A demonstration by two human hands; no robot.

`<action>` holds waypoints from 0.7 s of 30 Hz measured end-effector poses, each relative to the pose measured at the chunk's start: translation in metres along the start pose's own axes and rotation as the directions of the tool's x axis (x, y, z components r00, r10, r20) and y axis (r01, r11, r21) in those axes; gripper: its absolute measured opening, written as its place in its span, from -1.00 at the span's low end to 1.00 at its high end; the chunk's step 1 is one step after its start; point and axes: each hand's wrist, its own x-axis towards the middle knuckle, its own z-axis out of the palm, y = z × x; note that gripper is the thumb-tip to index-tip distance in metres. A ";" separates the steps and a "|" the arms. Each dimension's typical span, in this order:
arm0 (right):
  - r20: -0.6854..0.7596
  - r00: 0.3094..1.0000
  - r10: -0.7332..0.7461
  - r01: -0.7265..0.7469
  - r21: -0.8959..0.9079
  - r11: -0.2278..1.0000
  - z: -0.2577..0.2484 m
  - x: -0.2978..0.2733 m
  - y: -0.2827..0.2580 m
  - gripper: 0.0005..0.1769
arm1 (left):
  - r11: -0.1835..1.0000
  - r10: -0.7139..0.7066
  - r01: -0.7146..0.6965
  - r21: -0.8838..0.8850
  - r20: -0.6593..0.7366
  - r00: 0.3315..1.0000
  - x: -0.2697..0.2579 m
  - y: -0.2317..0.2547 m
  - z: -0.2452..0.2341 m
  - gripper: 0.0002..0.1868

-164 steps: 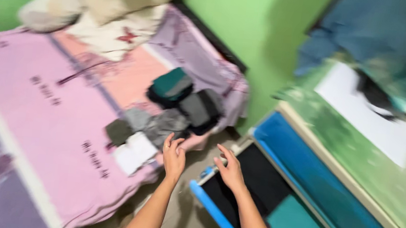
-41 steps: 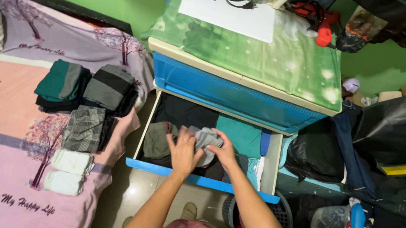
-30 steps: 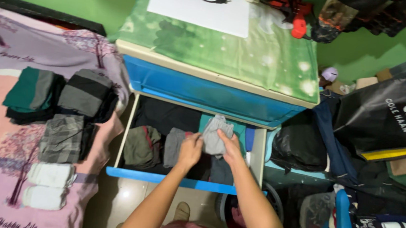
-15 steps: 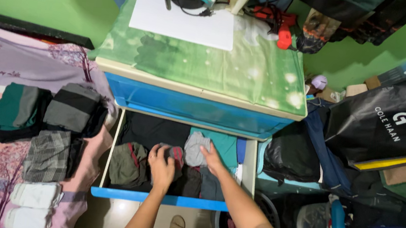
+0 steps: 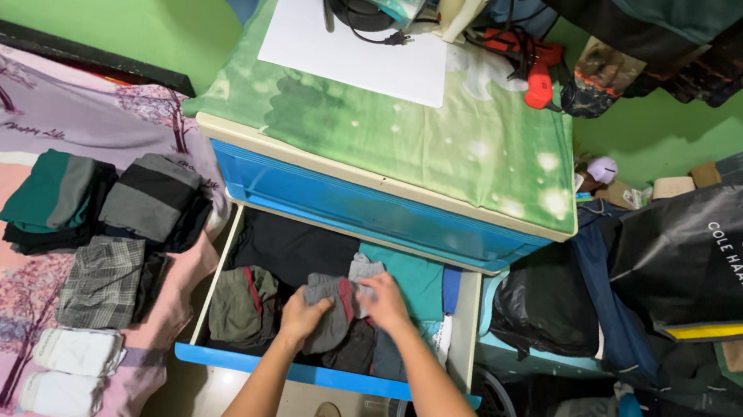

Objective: The person folds various garments, including white and dark-colored shirts and shorts, on a bed. They then open a blue plastic drawer and place the folded clothes inside, arranging them neatly.

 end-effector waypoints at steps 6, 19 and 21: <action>0.321 0.906 0.277 -0.415 0.800 0.432 -0.025 -0.007 0.010 -0.26 | 0.836 0.302 -0.190 -0.515 0.143 0.942 0.005 0.048 0.037 -0.44; -0.139 0.842 0.521 -0.136 0.880 0.454 -0.044 -0.009 0.075 -0.40 | 0.498 0.345 -0.599 0.627 0.491 0.800 0.011 0.038 0.098 -0.35; -0.050 0.859 0.510 -0.267 0.806 0.529 -0.044 -0.013 0.084 -0.45 | 0.381 0.213 -0.572 0.726 0.533 0.819 0.006 0.035 0.092 -0.31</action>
